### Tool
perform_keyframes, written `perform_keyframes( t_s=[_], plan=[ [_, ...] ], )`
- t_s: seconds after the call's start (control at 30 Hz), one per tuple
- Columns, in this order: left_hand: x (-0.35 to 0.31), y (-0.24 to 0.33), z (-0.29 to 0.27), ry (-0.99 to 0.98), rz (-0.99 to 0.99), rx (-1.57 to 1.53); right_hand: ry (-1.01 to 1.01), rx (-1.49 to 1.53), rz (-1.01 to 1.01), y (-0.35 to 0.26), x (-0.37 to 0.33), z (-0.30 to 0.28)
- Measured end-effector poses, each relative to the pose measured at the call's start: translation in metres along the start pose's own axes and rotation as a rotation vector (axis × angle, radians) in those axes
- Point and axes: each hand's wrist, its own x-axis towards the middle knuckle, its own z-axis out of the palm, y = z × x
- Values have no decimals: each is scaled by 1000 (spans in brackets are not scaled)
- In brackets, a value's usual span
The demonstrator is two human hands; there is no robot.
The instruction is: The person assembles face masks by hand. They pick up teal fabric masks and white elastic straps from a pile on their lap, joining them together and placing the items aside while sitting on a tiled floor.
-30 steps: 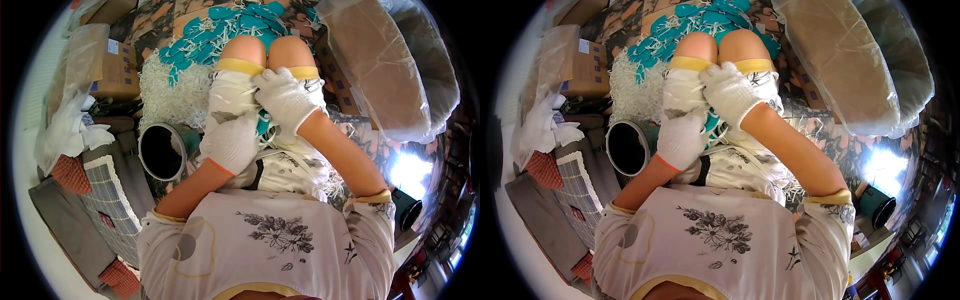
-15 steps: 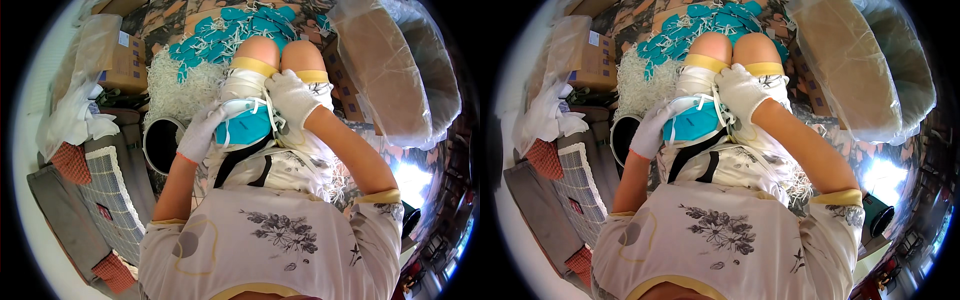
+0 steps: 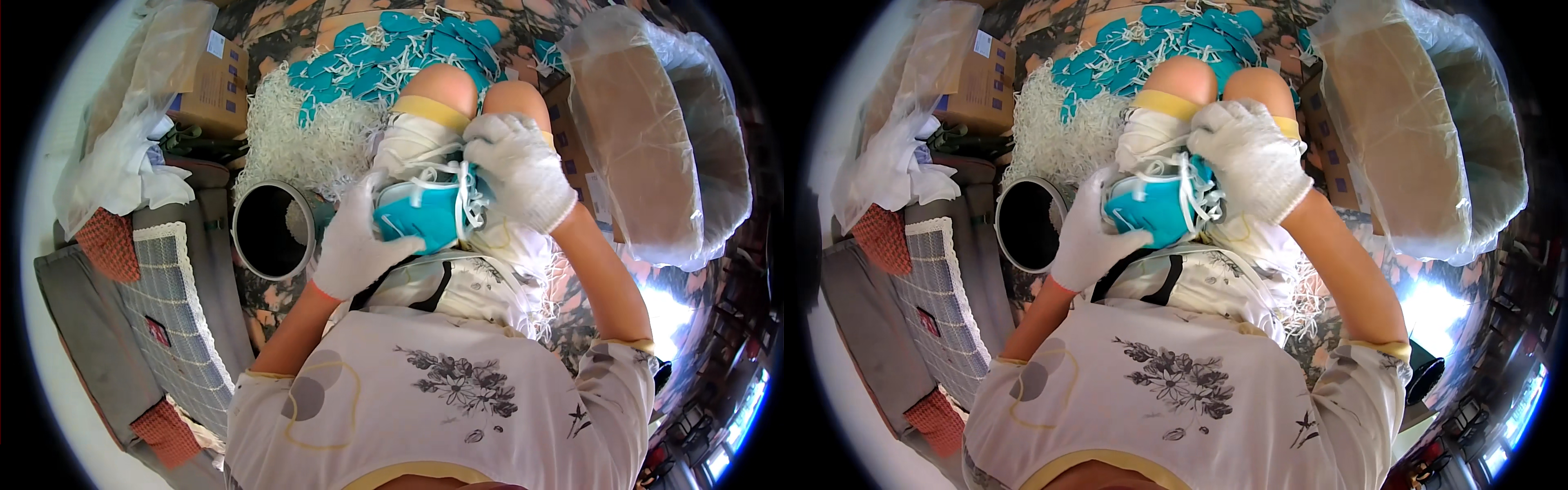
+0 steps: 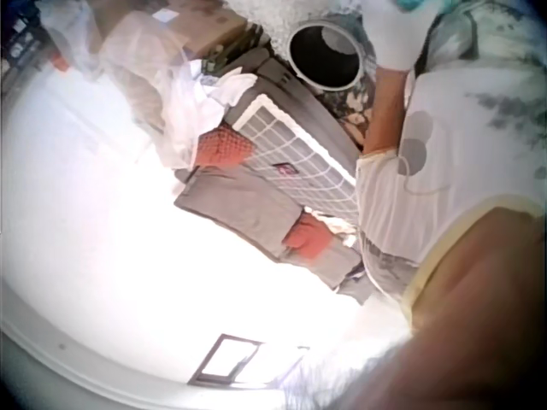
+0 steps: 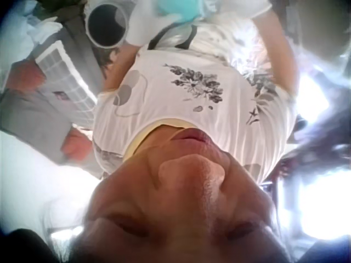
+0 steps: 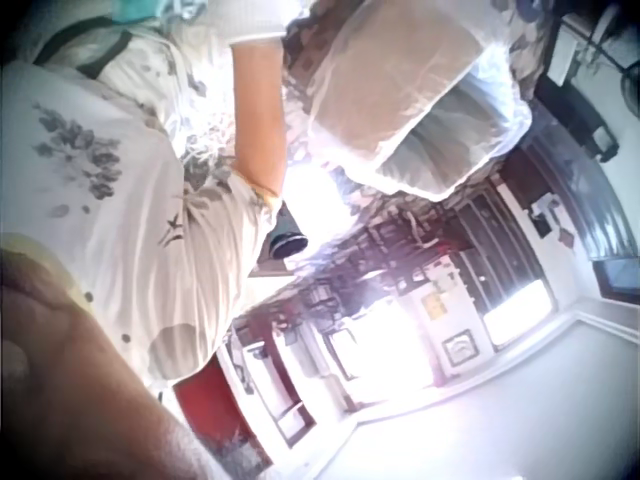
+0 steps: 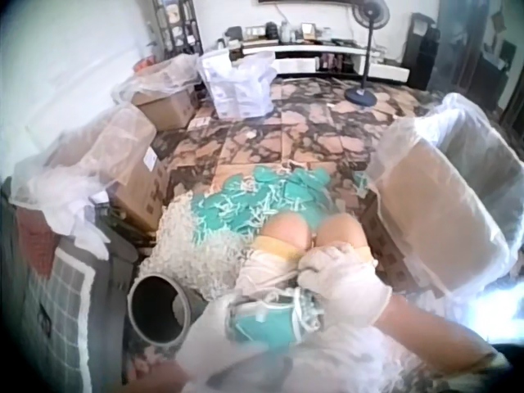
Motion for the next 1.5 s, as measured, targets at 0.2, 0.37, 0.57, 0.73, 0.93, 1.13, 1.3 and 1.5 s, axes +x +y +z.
perform_keyframes(
  t_s=[0.2,0.37,0.57,0.73,0.93,1.13,1.3,1.5],
  plan=[
    [23,17,-12,-171,-216,-384,306,407,381,3,-6,-46],
    [20,-2,-31,-337,-304,-940,172,762,724,17,-10,-51],
    [23,-6,-36,-397,-206,-672,231,1035,693,16,-14,-51],
    [18,-20,-18,-156,-373,-857,314,1182,751,14,-21,-44],
    [37,-12,-6,-28,-126,-1422,562,1376,728,9,-41,-8],
    [36,-17,3,-1,-325,-1345,734,1568,699,-8,-46,-1],
    [37,13,13,-82,-385,-1167,501,1443,729,-13,-53,8],
    [49,4,-28,-34,-359,-676,170,656,804,-23,-62,-23]
  ],
)
